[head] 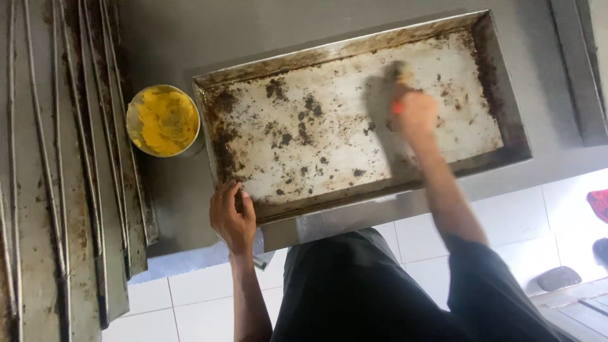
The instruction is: Greasing a rectangular baking tray using a brush and yellow shortening.
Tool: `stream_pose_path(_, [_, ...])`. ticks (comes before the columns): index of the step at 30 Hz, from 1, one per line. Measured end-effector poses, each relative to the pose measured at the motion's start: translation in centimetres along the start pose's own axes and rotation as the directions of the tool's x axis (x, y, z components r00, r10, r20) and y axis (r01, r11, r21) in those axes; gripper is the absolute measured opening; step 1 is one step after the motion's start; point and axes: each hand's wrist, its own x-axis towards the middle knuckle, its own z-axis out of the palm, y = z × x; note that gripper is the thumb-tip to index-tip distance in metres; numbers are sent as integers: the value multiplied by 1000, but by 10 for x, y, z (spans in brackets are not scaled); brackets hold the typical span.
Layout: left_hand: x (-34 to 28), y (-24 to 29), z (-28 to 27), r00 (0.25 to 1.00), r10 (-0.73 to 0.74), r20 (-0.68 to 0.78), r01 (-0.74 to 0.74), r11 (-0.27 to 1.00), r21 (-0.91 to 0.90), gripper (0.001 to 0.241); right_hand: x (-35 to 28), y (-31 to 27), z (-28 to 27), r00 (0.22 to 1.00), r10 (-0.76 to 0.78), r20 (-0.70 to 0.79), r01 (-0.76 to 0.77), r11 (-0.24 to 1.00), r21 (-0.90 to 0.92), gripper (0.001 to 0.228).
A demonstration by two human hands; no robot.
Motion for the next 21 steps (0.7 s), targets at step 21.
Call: stream_pose_path(21, [-5, -6, 2, 998, 22, -51, -25, 997, -71, 20, -26, -246, -129, 770, -602, -212, 185, -108, 977, 44])
